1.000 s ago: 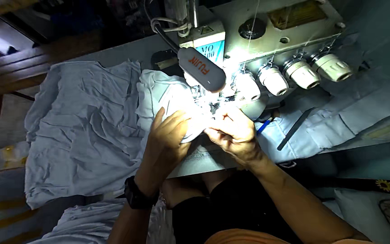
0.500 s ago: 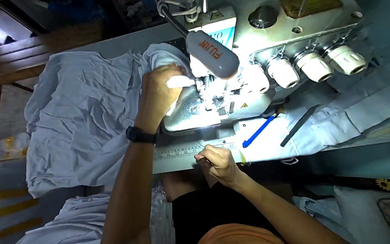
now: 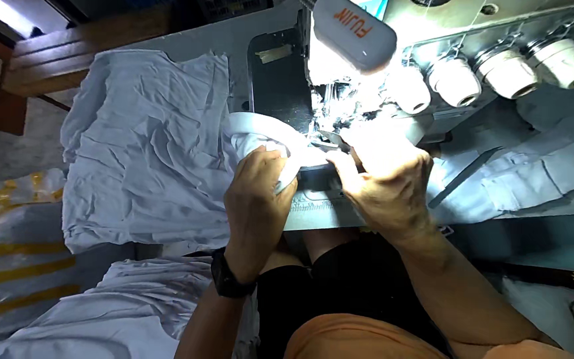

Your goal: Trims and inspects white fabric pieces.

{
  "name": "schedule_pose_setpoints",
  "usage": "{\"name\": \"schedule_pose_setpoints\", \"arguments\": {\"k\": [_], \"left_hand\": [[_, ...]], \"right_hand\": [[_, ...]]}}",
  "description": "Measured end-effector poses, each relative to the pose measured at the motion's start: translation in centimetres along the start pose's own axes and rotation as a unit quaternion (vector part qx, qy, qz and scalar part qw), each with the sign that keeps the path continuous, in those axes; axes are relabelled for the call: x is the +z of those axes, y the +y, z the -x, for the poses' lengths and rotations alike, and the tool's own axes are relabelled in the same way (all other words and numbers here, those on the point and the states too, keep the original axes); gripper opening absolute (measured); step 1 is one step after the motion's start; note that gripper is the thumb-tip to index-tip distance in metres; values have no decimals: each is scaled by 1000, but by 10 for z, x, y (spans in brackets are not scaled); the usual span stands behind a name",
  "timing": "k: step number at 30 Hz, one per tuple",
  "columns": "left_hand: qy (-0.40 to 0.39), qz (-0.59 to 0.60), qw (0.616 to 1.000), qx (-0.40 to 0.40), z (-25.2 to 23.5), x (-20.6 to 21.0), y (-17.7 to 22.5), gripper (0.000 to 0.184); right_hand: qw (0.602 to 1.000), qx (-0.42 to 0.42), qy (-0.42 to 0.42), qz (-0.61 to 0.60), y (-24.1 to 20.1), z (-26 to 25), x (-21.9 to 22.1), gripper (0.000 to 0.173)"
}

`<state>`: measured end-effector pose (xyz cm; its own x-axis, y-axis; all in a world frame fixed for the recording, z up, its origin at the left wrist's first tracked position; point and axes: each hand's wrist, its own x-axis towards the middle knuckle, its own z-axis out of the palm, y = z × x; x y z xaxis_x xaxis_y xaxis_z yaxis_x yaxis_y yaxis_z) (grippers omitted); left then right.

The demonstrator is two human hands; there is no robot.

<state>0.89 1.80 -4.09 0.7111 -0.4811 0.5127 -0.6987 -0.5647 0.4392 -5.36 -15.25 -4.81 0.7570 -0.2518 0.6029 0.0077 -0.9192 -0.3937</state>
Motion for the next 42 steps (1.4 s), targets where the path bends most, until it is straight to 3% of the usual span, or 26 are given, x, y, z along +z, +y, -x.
{"name": "schedule_pose_setpoints", "arguments": {"k": [3, 6, 7, 9, 12, 19, 31, 36, 42], "left_hand": [[11, -27, 999, 35, -1, -1, 3, 9], [-10, 121, 992, 32, -7, -17, -4, 6], [-27, 232, 972, -8, -9, -24, -10, 7], [-59, 421, 897, -122, -9, -36, -21, 15], [-88, 523, 828, -184, -8, -40, -26, 18], [-136, 566, 786, -207, -3, -40, -24, 33], [-191, 594, 762, -172, 7, -32, -27, 32], [-180, 595, 763, -178, 7, -32, -27, 33], [-180, 594, 765, -173, 7, -30, -24, 32]], "right_hand": [[999, -15, 12, -29, -9, -6, 13, 23], [988, -27, 1, -153, -5, -11, 7, 16], [978, -13, -16, -209, -2, -13, -1, 16], [949, 17, -43, -311, 6, -18, -12, 15], [918, 12, -44, -394, 5, -17, -11, 24], [940, -132, -24, -313, 7, -5, 2, 27], [940, -126, -27, -315, -4, -1, 2, 24], [930, -30, -16, -365, -3, 1, -8, 17], [948, -97, -22, -303, -3, 12, -7, 24]]}}
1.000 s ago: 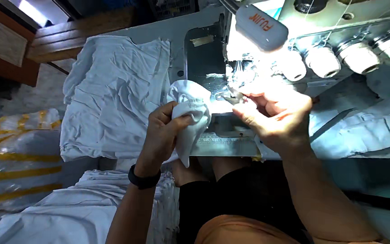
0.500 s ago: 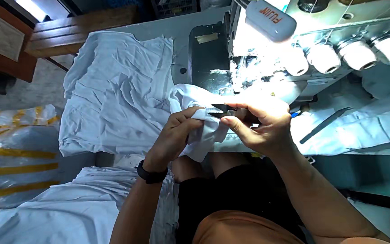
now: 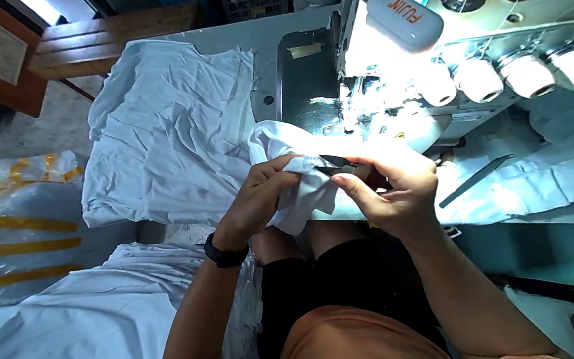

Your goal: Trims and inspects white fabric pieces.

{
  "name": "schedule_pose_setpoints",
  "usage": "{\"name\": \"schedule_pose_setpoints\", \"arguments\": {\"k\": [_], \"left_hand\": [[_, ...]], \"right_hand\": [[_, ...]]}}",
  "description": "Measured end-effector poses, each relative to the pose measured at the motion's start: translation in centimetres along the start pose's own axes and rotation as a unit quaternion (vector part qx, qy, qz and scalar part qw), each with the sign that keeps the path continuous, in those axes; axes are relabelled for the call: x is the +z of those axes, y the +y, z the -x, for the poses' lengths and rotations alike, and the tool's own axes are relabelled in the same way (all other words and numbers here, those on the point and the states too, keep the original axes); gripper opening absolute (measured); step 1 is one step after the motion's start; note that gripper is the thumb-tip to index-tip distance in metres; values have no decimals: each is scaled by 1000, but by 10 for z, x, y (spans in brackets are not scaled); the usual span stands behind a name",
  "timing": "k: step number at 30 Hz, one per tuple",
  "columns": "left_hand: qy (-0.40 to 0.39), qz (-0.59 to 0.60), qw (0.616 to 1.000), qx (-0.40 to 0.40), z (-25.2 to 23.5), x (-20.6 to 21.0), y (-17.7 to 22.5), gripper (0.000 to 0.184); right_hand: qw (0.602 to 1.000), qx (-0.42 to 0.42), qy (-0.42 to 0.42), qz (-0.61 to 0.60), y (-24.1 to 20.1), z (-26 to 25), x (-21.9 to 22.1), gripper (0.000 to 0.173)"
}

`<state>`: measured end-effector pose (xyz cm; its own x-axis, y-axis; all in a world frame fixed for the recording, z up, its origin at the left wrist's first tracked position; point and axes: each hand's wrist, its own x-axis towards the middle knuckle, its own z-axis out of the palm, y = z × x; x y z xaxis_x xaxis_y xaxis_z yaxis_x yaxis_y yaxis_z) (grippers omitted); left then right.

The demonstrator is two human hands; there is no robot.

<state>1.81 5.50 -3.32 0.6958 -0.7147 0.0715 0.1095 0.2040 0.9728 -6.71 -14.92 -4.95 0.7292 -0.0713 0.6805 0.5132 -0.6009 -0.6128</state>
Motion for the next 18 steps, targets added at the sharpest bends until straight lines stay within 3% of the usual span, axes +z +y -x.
{"name": "schedule_pose_setpoints", "arguments": {"k": [8, 13, 15, 18], "left_hand": [[-19, -65, 998, 8, 2, 1, -4, 30], [-17, -69, 997, -5, 2, -2, -4, 32], [-17, -69, 997, -8, 3, -3, -3, 32], [-28, -74, 997, -5, 2, -2, -2, 31]], "right_hand": [[1000, 18, -6, -6, -7, -4, 10, 22], [990, 119, 58, -56, -12, -4, -9, 14], [992, 93, 76, -45, -12, -4, -26, 20], [997, 12, -5, -80, -13, -4, -31, 31]]}}
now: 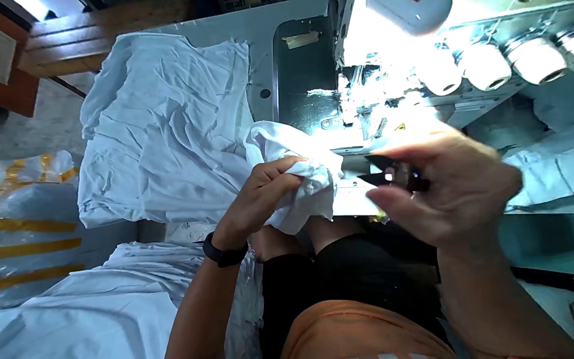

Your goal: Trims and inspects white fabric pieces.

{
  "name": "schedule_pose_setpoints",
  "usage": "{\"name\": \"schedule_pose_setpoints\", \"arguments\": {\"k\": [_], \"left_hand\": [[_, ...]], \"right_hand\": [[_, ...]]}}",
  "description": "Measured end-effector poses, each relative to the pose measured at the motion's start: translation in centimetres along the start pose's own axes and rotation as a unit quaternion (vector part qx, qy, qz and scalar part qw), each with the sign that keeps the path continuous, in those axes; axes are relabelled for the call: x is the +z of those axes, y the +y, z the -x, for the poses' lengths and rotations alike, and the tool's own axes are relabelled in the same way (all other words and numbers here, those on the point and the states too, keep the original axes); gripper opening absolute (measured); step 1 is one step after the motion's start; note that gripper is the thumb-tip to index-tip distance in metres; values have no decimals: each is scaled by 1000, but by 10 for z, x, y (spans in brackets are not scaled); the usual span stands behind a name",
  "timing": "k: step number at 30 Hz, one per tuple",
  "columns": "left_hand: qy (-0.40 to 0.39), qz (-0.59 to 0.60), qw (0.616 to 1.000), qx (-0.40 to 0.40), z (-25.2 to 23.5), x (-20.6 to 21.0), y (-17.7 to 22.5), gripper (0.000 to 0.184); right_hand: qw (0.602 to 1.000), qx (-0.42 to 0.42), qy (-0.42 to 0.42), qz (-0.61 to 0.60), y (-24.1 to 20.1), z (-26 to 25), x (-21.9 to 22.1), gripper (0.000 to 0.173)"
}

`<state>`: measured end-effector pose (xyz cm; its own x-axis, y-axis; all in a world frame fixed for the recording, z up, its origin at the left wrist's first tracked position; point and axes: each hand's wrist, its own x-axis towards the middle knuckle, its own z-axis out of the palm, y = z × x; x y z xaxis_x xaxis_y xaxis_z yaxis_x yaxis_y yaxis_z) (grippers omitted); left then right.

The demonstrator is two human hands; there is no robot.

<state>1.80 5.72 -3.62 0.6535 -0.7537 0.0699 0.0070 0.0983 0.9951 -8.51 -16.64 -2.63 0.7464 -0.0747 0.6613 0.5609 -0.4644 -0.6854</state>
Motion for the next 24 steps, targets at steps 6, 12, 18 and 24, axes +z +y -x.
{"name": "schedule_pose_setpoints", "arguments": {"k": [6, 12, 18, 24], "left_hand": [[30, -17, 999, 26, 1, 7, 4, 31], [45, -46, 996, 59, 0, 15, -1, 26], [45, -101, 991, 77, 1, 19, -2, 21], [37, -101, 992, 68, 1, 16, -4, 23]], "right_hand": [[992, 36, -52, 108, 1, 6, 19, 41], [992, 46, -1, 114, 0, 13, 32, 28], [994, 59, 17, 90, -1, 12, 35, 25], [996, 81, -2, 32, -2, 11, 28, 17]]}}
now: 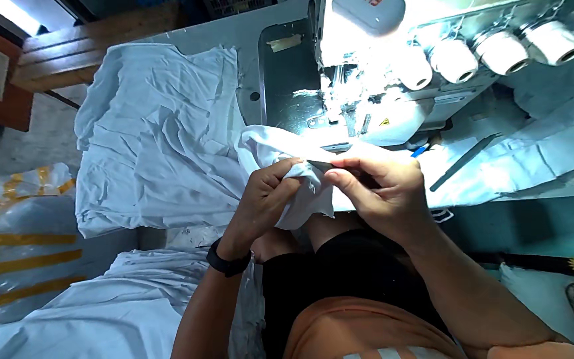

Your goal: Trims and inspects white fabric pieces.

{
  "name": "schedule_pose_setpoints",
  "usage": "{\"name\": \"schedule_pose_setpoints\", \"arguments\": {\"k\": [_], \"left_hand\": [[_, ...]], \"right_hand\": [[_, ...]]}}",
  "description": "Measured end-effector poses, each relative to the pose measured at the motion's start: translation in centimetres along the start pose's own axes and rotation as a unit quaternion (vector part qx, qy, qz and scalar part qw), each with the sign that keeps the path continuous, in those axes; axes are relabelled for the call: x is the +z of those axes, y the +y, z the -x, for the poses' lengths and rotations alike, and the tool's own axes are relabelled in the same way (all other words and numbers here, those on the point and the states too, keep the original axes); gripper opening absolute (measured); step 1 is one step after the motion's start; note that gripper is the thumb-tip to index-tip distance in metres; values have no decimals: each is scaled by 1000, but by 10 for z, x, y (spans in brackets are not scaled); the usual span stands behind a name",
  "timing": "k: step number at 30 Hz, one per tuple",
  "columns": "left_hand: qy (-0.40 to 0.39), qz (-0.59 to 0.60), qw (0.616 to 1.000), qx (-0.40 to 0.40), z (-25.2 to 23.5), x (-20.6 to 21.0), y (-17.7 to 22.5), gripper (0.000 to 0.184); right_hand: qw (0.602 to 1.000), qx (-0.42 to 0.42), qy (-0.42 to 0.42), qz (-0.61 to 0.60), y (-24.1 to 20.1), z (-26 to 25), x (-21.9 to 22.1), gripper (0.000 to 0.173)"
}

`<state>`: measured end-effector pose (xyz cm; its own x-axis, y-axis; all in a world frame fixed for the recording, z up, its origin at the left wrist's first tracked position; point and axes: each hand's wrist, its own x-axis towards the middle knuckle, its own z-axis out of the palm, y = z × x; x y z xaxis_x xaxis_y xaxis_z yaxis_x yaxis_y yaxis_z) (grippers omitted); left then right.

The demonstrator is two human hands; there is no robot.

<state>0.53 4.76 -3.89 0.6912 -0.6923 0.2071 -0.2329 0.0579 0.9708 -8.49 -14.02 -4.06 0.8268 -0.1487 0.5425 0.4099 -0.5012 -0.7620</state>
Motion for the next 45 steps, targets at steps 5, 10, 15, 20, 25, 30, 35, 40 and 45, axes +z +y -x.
{"name": "schedule_pose_setpoints", "arguments": {"k": [5, 10, 15, 20, 25, 30, 35, 40, 45], "left_hand": [[-27, 27, 999, -13, 2, -11, 1, 27], [-152, -55, 986, -32, 2, -37, 24, 21], [-174, -332, 914, -153, 0, -50, 22, 33], [-294, -259, 919, -42, 6, -39, 21, 24], [-108, -292, 944, -107, 27, -65, 36, 13], [-121, -358, 925, -47, 54, -33, -13, 16], [-85, -443, 892, 16, 62, -8, -45, 7], [-86, -481, 867, 98, 62, -3, 19, 10], [-91, -490, 834, 237, 71, -6, 34, 10]], "right_hand": [[993, 6, -25, -114, 2, -12, -27, 37], [975, -139, -161, -59, 25, -18, 0, 14], [950, -101, -282, -92, 10, 48, 38, 7], [962, -102, -251, -19, -1, 89, 68, 7], [961, -99, -259, -19, 0, 90, 60, 11], [962, -113, -250, 11, -3, 100, 63, 14], [969, -109, -218, 37, -6, 102, 60, 16], [984, -136, -97, 53, -8, 86, 46, 12], [987, -142, -38, 60, -7, 70, 35, 8]]}}
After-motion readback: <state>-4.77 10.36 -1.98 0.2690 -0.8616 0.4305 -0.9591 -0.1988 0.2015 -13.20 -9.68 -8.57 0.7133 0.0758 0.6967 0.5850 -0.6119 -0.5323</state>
